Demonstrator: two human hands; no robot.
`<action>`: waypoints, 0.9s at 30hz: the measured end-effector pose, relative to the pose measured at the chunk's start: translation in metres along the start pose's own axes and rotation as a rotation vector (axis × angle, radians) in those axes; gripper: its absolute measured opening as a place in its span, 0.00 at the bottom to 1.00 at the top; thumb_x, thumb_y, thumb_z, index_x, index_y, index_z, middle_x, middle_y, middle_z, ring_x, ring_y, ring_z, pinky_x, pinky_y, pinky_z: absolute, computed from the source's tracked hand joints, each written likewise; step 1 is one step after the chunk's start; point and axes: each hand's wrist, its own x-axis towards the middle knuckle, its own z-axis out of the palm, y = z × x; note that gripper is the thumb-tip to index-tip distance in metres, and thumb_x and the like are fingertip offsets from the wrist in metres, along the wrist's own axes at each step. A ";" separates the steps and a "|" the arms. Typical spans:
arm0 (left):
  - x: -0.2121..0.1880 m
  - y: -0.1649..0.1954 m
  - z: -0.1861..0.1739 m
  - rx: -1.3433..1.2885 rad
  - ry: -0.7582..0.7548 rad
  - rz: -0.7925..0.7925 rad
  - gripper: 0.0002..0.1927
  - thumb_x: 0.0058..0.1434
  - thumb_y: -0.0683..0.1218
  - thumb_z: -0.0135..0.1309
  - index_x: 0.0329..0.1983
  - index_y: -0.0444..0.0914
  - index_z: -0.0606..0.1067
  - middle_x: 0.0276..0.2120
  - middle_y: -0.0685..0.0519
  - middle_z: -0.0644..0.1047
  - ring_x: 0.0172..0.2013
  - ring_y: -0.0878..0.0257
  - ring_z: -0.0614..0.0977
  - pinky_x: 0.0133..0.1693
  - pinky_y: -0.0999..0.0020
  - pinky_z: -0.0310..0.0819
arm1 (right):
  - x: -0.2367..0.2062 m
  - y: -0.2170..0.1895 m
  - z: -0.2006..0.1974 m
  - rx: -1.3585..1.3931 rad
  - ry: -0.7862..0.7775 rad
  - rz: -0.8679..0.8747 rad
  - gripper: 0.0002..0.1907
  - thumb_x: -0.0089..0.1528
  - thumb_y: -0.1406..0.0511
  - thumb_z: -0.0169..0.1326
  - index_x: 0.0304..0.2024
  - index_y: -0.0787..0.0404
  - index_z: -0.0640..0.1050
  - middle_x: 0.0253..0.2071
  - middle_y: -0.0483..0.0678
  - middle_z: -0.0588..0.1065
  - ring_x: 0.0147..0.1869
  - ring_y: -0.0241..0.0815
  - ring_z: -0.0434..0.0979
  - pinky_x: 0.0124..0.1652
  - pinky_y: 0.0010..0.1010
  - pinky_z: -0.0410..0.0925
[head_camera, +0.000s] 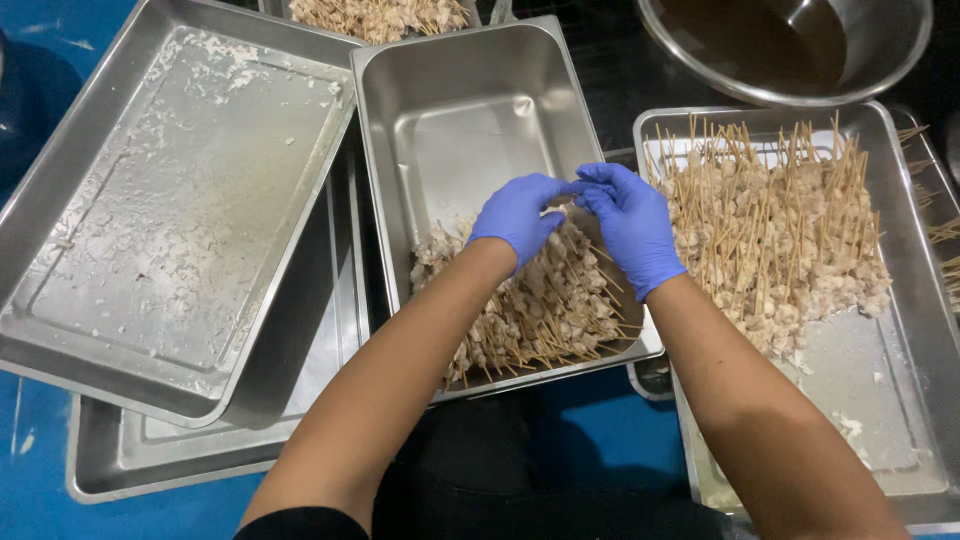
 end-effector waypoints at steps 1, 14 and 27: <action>0.007 0.003 0.003 0.012 -0.020 -0.006 0.15 0.57 0.44 0.58 0.49 0.46 0.80 0.46 0.48 0.80 0.48 0.46 0.79 0.51 0.53 0.73 | 0.000 -0.004 0.000 -0.013 0.004 0.001 0.14 0.68 0.71 0.53 0.56 0.68 0.76 0.46 0.50 0.81 0.48 0.35 0.81 0.50 0.24 0.74; 0.015 0.007 0.028 -0.149 0.109 0.071 0.07 0.58 0.42 0.59 0.40 0.39 0.79 0.38 0.46 0.81 0.42 0.46 0.82 0.45 0.55 0.76 | -0.008 -0.025 -0.016 0.066 0.004 0.000 0.20 0.67 0.74 0.50 0.63 0.66 0.72 0.48 0.51 0.81 0.49 0.34 0.81 0.50 0.23 0.73; 0.003 -0.011 0.018 -0.416 0.416 -0.156 0.07 0.65 0.37 0.56 0.44 0.38 0.77 0.40 0.52 0.82 0.43 0.64 0.84 0.50 0.70 0.80 | -0.002 0.017 -0.023 0.073 0.227 0.016 0.13 0.67 0.74 0.53 0.55 0.67 0.77 0.46 0.52 0.81 0.49 0.36 0.82 0.46 0.25 0.74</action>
